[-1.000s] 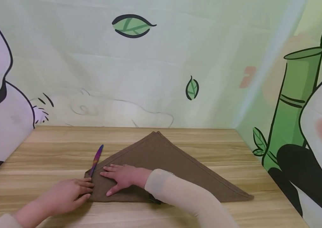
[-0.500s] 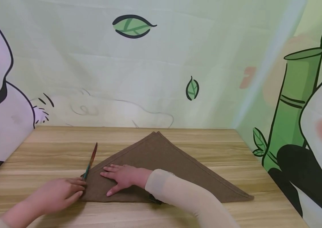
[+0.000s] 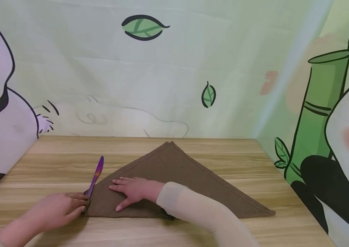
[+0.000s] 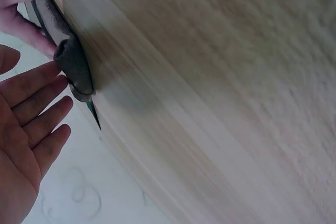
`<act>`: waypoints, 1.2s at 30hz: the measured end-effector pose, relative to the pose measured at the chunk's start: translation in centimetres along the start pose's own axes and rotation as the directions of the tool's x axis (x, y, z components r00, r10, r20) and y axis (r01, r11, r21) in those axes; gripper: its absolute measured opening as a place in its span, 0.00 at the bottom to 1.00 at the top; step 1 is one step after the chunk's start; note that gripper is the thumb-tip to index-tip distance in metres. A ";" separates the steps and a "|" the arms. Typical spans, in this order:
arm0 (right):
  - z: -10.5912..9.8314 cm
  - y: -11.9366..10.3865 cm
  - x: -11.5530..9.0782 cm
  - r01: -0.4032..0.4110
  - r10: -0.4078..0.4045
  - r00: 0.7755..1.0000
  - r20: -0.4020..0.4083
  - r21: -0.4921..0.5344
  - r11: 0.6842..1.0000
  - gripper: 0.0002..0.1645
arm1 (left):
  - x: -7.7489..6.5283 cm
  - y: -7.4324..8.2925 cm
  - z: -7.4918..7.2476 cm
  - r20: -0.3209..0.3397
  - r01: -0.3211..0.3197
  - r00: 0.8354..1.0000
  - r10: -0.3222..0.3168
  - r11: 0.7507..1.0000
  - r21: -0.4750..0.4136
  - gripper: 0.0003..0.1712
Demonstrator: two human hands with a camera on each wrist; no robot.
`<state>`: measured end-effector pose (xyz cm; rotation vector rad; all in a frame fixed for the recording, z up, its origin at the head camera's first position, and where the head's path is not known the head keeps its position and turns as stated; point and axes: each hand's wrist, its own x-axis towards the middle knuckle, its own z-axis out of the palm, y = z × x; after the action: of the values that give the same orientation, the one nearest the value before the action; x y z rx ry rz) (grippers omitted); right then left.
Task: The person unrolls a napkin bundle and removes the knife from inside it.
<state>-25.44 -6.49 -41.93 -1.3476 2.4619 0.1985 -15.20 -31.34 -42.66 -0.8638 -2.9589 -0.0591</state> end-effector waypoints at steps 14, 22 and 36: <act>0.2 -1.7 1.3 0.006 -0.005 1.000 0.013 -0.057 0.998 0.49 | 0.2 0.9 0.7 -0.026 -0.052 0.998 0.051 0.999 -0.017 0.13; 0.1 -2.0 1.1 0.003 -0.002 1.000 0.011 -0.055 0.998 0.48 | -0.6 0.3 0.1 -0.038 -0.023 0.999 0.023 1.000 0.003 0.11; -0.2 -2.1 0.7 0.014 -0.014 1.000 0.005 -0.029 0.999 0.48 | -2.2 -1.5 0.0 -0.033 0.114 0.993 -0.113 0.993 0.017 0.11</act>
<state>-24.03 -8.24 -41.89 -1.3737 2.4542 0.2351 -14.10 -33.77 -42.81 -0.6850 -2.9712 -0.0496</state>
